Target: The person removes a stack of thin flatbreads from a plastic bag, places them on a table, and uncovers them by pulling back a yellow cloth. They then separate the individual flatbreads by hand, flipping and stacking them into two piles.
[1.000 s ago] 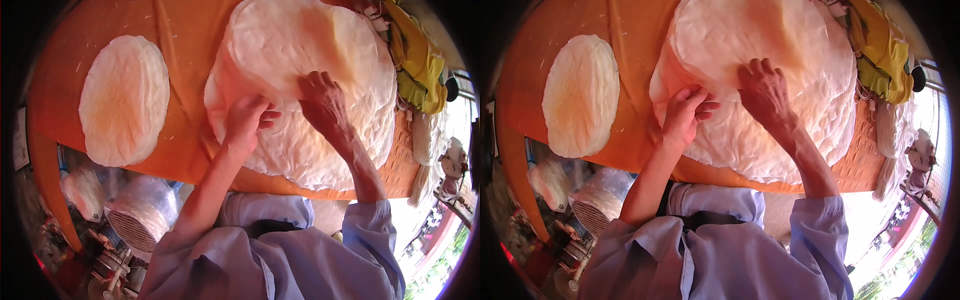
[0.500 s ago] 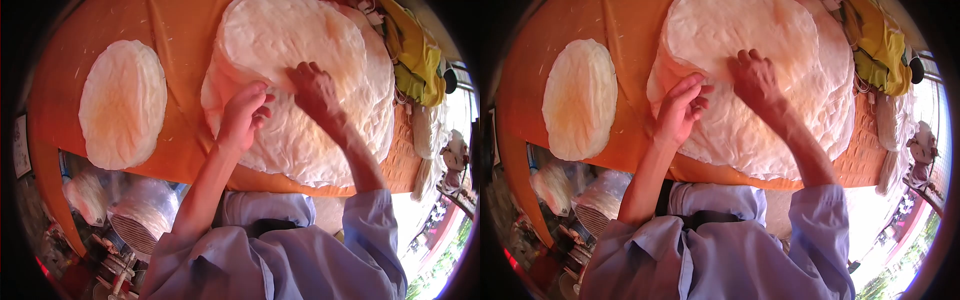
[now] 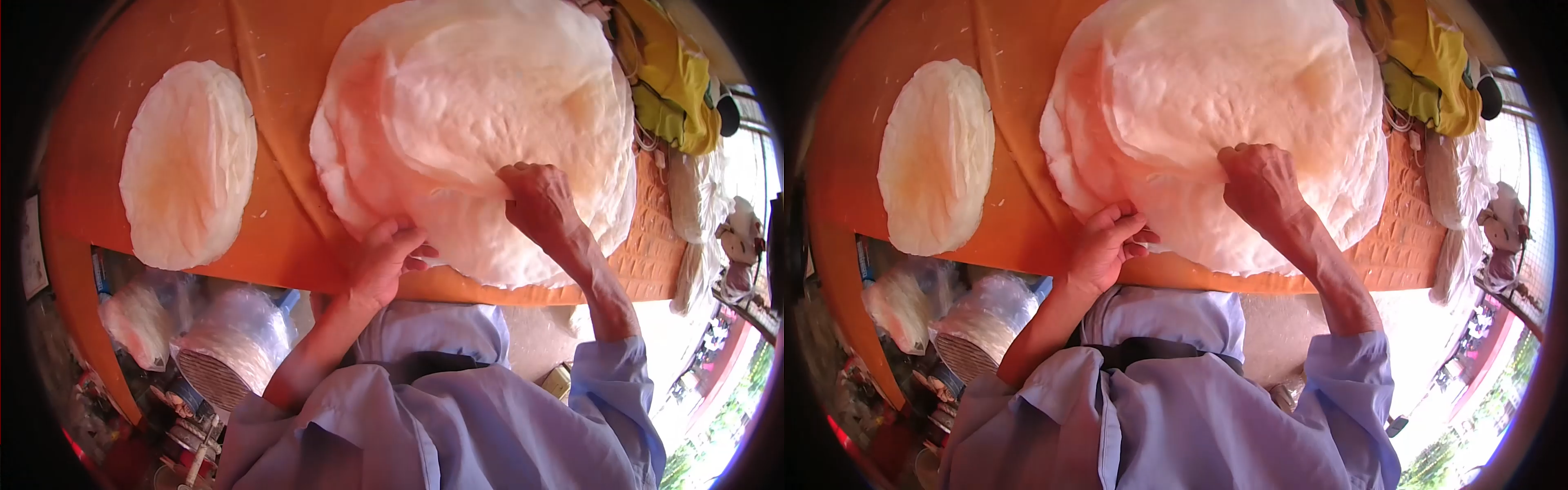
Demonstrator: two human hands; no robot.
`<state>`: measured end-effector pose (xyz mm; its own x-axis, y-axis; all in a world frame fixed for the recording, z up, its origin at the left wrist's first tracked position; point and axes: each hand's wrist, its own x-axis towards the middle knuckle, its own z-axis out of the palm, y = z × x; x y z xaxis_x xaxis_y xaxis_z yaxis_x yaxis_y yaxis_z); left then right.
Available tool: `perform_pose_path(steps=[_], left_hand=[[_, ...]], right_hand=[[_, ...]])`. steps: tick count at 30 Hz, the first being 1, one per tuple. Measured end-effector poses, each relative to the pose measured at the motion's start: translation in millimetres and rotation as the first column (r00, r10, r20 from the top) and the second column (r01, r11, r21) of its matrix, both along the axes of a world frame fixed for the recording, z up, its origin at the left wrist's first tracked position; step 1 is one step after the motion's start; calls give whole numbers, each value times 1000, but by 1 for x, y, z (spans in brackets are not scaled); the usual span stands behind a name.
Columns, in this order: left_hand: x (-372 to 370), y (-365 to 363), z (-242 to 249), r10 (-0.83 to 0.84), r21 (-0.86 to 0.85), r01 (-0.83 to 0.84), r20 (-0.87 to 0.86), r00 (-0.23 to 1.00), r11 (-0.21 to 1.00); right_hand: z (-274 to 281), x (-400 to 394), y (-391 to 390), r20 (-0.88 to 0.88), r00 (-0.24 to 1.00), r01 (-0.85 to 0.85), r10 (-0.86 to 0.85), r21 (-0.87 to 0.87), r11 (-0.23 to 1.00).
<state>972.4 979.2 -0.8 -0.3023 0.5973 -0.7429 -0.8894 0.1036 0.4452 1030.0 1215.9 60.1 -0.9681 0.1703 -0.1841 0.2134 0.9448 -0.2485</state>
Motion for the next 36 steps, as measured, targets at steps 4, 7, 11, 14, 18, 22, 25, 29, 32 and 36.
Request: perform_pose_path(steps=[4,7,11,14,18,22,25,29,32,36], left_hand=[[21,3,-8,-117,72,111,97,988,991],[26,8,-5,-97,140,84,92,991,987],[31,9,6,-17,223,1,70,997,975],[29,12,12,24,330,-69,141,990,941],[27,13,10,9,398,-36,69,998,917],[32,6,23,59,404,-74,50,997,912],[31,13,38,186,431,-200,76,980,880],[33,33,27,320,157,-311,-40,946,937],[33,37,25,358,57,-353,-169,918,934],[18,44,52,410,187,-389,-88,908,902]], right_hand=[[44,25,-8,-179,984,38,-10,153,987],[20,71,-13,-102,994,-33,45,114,993],[20,93,-40,-115,993,4,-6,-19,1000],[15,93,-54,-164,986,43,-41,5,999],[-14,87,-54,-240,968,89,-76,47,995],[43,67,-31,-239,962,158,-132,93,983],[55,69,-59,-121,993,43,-8,284,958],[-7,77,-88,-8,1000,10,-10,90,996],[30,88,-90,-170,982,65,-87,-132,989],[23,149,-45,-488,754,413,-440,-168,895]])
